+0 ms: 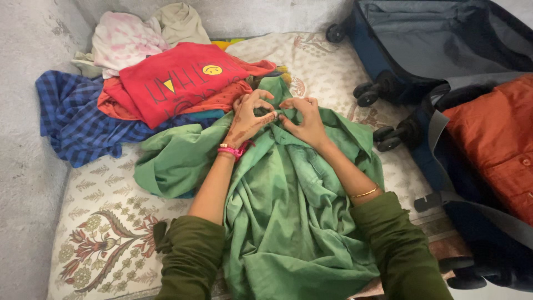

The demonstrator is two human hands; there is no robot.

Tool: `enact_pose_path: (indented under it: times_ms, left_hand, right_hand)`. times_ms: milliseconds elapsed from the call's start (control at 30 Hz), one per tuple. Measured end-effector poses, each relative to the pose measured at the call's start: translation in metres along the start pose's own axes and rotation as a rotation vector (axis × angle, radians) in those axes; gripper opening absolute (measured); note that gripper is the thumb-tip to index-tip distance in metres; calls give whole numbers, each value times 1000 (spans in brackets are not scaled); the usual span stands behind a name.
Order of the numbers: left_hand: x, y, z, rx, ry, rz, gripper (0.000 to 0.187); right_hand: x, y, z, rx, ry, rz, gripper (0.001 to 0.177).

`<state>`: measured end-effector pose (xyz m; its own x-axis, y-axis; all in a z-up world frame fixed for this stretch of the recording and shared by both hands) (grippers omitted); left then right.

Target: The person smooths and folds an orange button-down shirt by hand on a bed before placing it into an open suitcase. They then take a green shirt, fasten its buttons, and fold it before placing it next to the first shirt.

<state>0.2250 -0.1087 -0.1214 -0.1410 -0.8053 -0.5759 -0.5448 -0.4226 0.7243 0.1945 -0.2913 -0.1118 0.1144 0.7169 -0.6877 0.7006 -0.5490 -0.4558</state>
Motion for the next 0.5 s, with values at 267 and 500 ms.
enact_pose_path:
  times_ms: [267,500]
  left_hand:
    - [1,-19,-6,-44,-2,352,46]
    - [-3,-12,2,-69,76,487,47]
  right_hand:
    - [-8,-25,-8,-6,-11,50,51]
    - [-34,-35,-7,62,136,-6,29]
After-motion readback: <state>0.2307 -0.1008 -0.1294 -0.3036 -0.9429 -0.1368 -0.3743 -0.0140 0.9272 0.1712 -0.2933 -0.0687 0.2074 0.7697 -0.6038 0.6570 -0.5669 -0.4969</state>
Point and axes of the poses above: each hand's wrist, its own z-axis away from the middle knuckle, its own x-axis out of the palm, y = z × x, the point moved 6 cm from there along -z, towards the middle knuckle, and after that the axes turned 9 degrees about -y, right-handed, at the moved point
